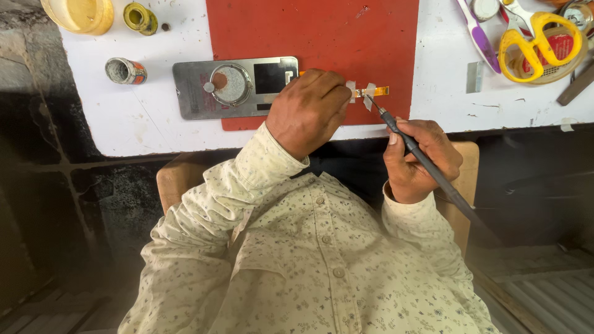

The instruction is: The person uses a soldering iron to apply solder to a small orange flexible cable taped to a red mat. They repeatedly apply heat and solder to the same section, occasionally adjusting the cable and using a small metal tool to assist.

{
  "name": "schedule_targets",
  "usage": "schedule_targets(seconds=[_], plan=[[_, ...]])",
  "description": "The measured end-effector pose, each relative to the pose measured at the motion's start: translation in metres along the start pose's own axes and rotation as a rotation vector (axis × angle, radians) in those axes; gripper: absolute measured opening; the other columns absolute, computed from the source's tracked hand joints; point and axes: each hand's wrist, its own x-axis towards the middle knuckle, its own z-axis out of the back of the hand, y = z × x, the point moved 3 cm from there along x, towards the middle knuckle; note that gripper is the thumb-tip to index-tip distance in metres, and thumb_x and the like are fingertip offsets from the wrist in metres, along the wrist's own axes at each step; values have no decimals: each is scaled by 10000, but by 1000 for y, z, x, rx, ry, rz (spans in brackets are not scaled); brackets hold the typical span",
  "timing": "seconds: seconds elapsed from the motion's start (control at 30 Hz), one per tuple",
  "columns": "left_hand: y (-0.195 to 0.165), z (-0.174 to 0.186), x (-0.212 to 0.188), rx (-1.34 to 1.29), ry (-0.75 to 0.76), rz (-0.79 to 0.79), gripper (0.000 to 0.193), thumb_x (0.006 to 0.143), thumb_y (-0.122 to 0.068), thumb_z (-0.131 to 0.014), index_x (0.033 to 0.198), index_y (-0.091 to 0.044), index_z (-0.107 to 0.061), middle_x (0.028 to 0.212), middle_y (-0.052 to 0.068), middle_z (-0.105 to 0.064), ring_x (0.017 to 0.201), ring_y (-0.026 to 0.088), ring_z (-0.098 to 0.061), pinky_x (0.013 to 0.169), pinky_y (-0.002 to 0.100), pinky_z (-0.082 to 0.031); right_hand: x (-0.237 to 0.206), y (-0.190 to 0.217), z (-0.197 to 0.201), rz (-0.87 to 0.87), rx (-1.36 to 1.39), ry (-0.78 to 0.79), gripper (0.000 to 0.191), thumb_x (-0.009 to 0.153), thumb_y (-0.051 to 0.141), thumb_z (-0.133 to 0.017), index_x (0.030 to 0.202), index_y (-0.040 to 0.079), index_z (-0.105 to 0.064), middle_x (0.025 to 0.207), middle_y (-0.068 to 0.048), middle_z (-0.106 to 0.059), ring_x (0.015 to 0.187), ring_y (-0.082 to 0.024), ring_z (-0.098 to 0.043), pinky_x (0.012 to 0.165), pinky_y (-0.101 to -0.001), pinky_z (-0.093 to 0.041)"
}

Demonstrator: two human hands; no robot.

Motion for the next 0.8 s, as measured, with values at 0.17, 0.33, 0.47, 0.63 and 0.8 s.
schedule_targets(seconds=[0.17, 0.33, 0.47, 0.63, 0.8], plan=[[-2, 0, -1, 41, -7, -16, 79, 904, -7, -715, 976, -19, -686, 1022, 68, -643, 975, 249, -649, 834, 370, -572, 0, 1, 0, -13, -21, -6, 153, 975, 20, -747, 1079, -75, -689, 951, -198, -744, 674, -141, -686, 579, -183, -502], [-4, 2, -1, 127, -9, -57, 117, 895, -21, -732, 998, -37, -680, 1040, 52, -635, 989, 230, -633, 835, 366, -551, 1, 2, 0, 30, -7, 7, 143, 996, 13, -743, 1098, -67, -682, 954, -178, -742, 709, -157, -696, 642, -216, -537], [-5, 6, -2, 194, -10, -108, 168, 881, -32, -741, 1038, -59, -687, 1066, 31, -634, 1013, 215, -613, 843, 371, -509, 1, 1, 1, -24, -8, -11, 139, 954, -3, -739, 1060, -74, -684, 934, -195, -743, 682, -153, -676, 587, -199, -507], [-5, 6, -4, 191, 18, -108, 208, 915, -33, -725, 1120, -62, -701, 1081, 20, -627, 1013, 203, -599, 874, 364, -499, 1, 3, 1, 22, 29, 12, 146, 994, -2, -735, 1120, -54, -681, 950, -175, -741, 748, -173, -713, 666, -228, -559], [-4, 8, -6, 201, 53, -121, 226, 902, -40, -709, 1124, -80, -713, 1045, 11, -621, 974, 206, -592, 831, 365, -487, 0, 1, 4, 48, 2, -10, 148, 972, -7, -742, 1106, -42, -688, 939, -186, -742, 760, -185, -729, 651, -226, -568]])
